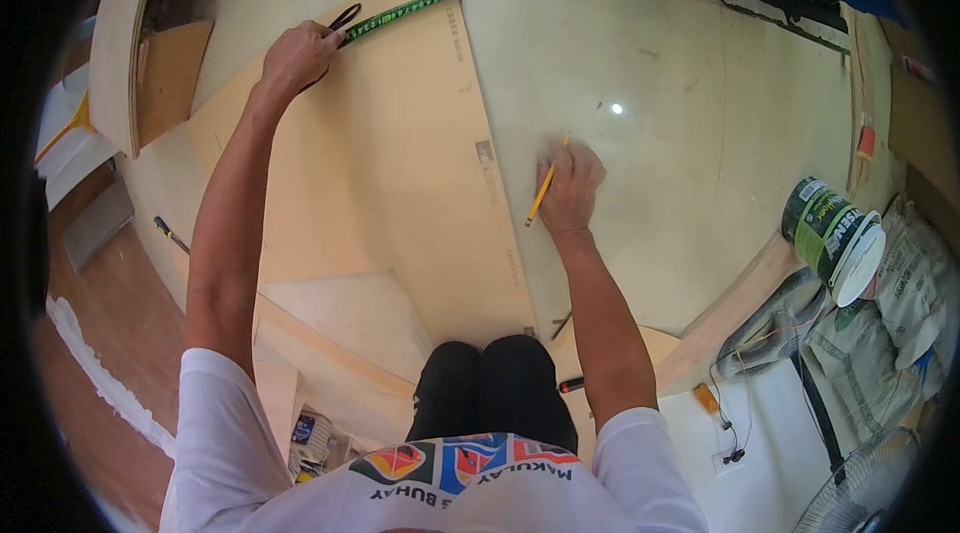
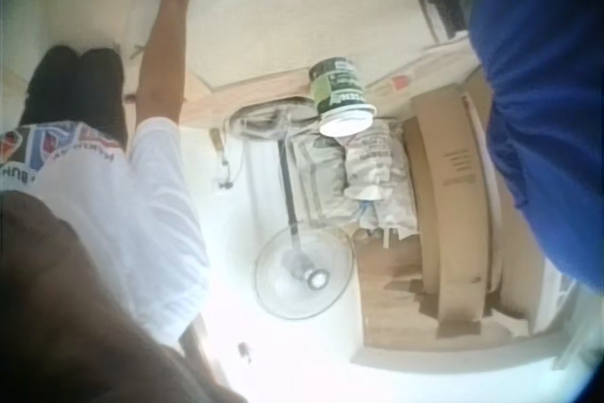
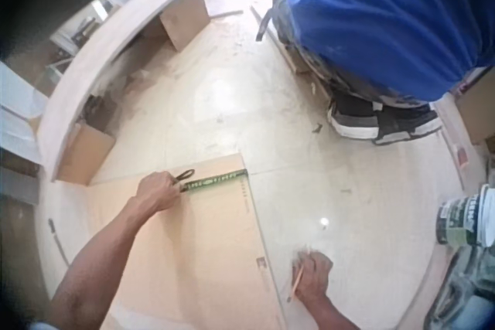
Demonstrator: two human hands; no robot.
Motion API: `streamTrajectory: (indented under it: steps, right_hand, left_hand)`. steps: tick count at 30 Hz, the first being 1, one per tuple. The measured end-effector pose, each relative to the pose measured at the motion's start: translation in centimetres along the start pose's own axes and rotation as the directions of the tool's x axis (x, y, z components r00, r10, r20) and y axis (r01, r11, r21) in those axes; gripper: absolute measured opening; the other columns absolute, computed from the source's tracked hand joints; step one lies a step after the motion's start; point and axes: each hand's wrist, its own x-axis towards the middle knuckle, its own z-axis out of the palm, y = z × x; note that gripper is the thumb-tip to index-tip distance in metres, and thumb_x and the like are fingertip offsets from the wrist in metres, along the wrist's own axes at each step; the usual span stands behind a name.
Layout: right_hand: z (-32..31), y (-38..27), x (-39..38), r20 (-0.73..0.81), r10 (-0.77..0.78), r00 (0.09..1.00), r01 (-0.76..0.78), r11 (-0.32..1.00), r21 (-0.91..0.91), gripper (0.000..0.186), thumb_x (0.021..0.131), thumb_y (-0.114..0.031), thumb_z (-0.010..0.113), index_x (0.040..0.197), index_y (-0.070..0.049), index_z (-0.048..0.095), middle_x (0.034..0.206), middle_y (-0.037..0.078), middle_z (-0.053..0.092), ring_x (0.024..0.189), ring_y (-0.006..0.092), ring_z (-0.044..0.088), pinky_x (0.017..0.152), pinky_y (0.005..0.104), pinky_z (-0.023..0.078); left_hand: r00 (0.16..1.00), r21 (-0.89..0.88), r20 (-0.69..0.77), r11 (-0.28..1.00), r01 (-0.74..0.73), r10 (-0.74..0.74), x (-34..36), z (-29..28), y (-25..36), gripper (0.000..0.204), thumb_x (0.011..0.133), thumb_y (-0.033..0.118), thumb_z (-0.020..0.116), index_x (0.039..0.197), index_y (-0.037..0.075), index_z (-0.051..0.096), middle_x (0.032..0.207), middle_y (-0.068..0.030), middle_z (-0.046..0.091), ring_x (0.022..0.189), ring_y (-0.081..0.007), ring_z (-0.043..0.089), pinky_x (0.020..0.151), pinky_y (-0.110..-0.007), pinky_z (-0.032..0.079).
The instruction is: The person measures and marks a large piece of cardboard with a tape measure and pencil, then uses a utility knife to cut along the marked lines. The person repeats this process on multiple pieces of cardboard, separating them into smaller sections.
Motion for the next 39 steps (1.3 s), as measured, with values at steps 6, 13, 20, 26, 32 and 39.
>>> streamTrajectory:
  steps: [6,13,20,26,32,39]
  right_hand:
    - [0.1,0.1,0.0,-0.004,-0.004,1.0,0.004,1.0,-0.022,0.045,0.086,-0.01,0.073,0.127,-0.006,0.056,0.118,0.015,0.053,0.115,0.034,0.051,0.099,0.0476,0.039]
    - [-0.1,-0.1,1.6,-0.016,0.168,0.986,-0.159,0.958,0.237,0.033,0.095,-0.013,0.063,0.125,-0.001,0.058,0.112,0.013,0.062,0.106,0.028,0.059,0.097,0.0394,0.045]
    - [1.4,-4.8,22.0,0.226,0.2,0.953,-0.301,0.563,0.77,0.032,0.099,-0.024,0.057,0.113,0.001,0.07,0.103,0.007,0.072,0.099,0.0159,0.065,0.093,0.0297,0.048]
    - [4.6,-7.6,29.0,0.371,0.115,0.922,-0.353,0.648,0.676,0.03,0.088,-0.028,0.068,0.099,0.0,0.073,0.091,0.006,0.074,0.09,0.0123,0.066,0.085,0.0273,0.05]
    - [4.6,-6.2,30.3,0.426,-0.009,0.904,-0.259,0.783,0.565,0.029,0.082,-0.029,0.071,0.092,-0.002,0.073,0.084,0.003,0.072,0.082,0.0108,0.064,0.078,0.0282,0.052]
    - [5.2,-6.7,29.9,0.447,-0.086,0.89,-0.123,0.9,0.418,0.026,0.086,-0.029,0.07,0.092,-0.004,0.073,0.083,0.001,0.07,0.079,0.0114,0.06,0.077,0.0288,0.049]
  left_hand:
    - [0.999,0.092,-0.02,0.995,-0.027,0.029,1.7,-0.8,0.1,0.035,0.096,0.035,0.052,0.105,0.006,0.071,0.101,-0.0164,0.074,0.092,-0.0362,0.071,0.081,-0.046,0.056]
    - [0.984,0.082,-0.177,0.997,-0.008,0.022,1.4,1.0,0.3,0.025,0.088,0.017,0.05,0.101,0.009,0.071,0.095,-0.0111,0.075,0.087,-0.0326,0.071,0.074,-0.047,0.051]
    - [0.974,0.108,-0.219,0.994,-0.027,0.05,0.6,1.5,0.9,0.026,0.089,0.012,0.049,0.101,0.007,0.071,0.094,-0.0105,0.074,0.088,-0.031,0.071,0.077,-0.051,0.046]
    - [0.968,0.135,-0.248,0.991,-0.001,0.035,0.2,1.9,1.7,0.025,0.09,0.011,0.049,0.099,0.007,0.073,0.094,-0.0099,0.074,0.088,-0.0302,0.071,0.086,-0.055,0.045]
    - [0.99,0.083,-0.132,0.994,0.068,-0.057,-0.3,0.9,2.2,0.026,0.09,0.01,0.049,0.099,0.007,0.073,0.098,-0.009,0.074,0.092,-0.0288,0.07,0.09,-0.056,0.044]
    - [0.99,0.035,-0.104,0.995,0.095,-0.091,-0.7,0.8,2.4,0.027,0.089,0.009,0.049,0.1,0.008,0.073,0.1,-0.0085,0.073,0.093,-0.0283,0.069,0.092,-0.055,0.042]
